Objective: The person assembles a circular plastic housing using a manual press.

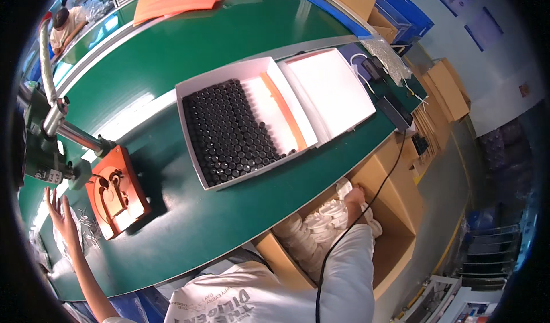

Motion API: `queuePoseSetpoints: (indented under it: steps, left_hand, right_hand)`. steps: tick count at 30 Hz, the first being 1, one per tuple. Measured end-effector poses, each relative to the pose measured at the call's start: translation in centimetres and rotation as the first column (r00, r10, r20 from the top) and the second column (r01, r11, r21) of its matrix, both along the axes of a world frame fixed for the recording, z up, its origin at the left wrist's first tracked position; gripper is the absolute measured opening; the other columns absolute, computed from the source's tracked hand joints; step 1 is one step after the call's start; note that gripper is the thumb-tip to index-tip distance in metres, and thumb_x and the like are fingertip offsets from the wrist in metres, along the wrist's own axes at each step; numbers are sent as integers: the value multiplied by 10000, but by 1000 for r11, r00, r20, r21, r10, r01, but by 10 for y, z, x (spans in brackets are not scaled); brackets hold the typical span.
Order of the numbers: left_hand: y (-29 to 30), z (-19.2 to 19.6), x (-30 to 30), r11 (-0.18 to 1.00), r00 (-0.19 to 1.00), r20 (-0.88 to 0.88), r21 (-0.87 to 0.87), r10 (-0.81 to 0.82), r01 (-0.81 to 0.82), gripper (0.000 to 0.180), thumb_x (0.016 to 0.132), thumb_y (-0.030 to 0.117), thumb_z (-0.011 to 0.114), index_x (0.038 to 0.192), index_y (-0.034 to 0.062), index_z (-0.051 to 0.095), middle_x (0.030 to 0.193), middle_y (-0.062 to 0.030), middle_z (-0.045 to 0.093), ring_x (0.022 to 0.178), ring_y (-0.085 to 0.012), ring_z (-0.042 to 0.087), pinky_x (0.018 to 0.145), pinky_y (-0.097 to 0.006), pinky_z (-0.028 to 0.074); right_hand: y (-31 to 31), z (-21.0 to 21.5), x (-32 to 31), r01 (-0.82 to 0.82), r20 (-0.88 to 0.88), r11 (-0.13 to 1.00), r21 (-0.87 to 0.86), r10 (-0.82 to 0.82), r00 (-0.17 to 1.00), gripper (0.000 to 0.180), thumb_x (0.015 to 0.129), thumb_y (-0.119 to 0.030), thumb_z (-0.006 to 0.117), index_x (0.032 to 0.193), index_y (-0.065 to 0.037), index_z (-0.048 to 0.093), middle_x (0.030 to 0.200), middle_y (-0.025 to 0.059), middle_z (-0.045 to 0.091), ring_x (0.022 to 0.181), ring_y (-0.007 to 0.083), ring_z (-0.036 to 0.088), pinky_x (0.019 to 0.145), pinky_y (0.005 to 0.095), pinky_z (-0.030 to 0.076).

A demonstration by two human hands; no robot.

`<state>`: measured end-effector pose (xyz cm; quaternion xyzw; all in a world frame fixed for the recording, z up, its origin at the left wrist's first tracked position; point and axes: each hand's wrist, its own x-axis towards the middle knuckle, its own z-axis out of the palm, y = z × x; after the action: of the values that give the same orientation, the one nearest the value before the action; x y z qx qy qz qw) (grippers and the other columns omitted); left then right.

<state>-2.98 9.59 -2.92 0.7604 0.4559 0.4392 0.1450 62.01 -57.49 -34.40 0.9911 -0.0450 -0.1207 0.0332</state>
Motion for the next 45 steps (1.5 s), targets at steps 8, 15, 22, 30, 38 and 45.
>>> queuePoseSetpoints:
  steps: [8,15,22,30,38,45]
  left_hand:
    - [-18,-6,19,996,995,46,22,-87,86,566,1081,78,572,1616,47,388,1647,-119,439,1453,-266,502,1165,-390,425]
    - [-55,-36,15,984,962,246,159,-119,81,363,1033,-9,567,1395,-32,574,1334,-129,642,1144,-177,606,1014,-323,474]
    - [-123,8,74,841,916,126,458,-382,288,157,893,101,553,831,-24,626,681,-105,600,563,-209,539,547,-334,432]
    - [-222,13,65,605,508,428,124,-748,787,794,805,646,725,1195,-40,643,956,-136,714,783,-212,699,675,-331,536]
    - [-228,18,36,449,343,933,-262,-107,854,1429,708,541,947,1704,226,-28,1671,-228,323,1485,-401,449,1209,-523,441]
    - [-194,2,18,807,258,962,-218,84,548,1164,822,858,488,1648,77,237,1454,-298,560,1233,-425,659,1048,-522,541]
  right_hand:
    - [-14,11,-2,-55,155,985,162,30,988,167,834,-195,742,969,-135,820,1010,153,787,992,374,755,890,476,600]
    - [28,119,-99,-386,403,866,319,244,882,268,812,-285,808,828,-60,662,776,184,701,745,377,705,663,492,531]
    - [81,335,-229,-236,-304,497,835,775,555,195,803,-56,809,913,-75,650,793,13,631,666,92,612,580,267,503]
    - [227,392,-321,-308,675,-607,732,706,212,335,746,-23,877,986,-20,643,857,138,647,730,287,637,641,417,504]
    - [388,412,-419,-390,703,-816,426,570,-424,322,812,-136,872,1075,-40,712,985,81,682,787,229,722,693,316,599]
    - [517,403,-436,-491,698,-655,574,705,-126,88,912,-37,711,990,-8,739,887,157,703,750,325,693,680,398,568]
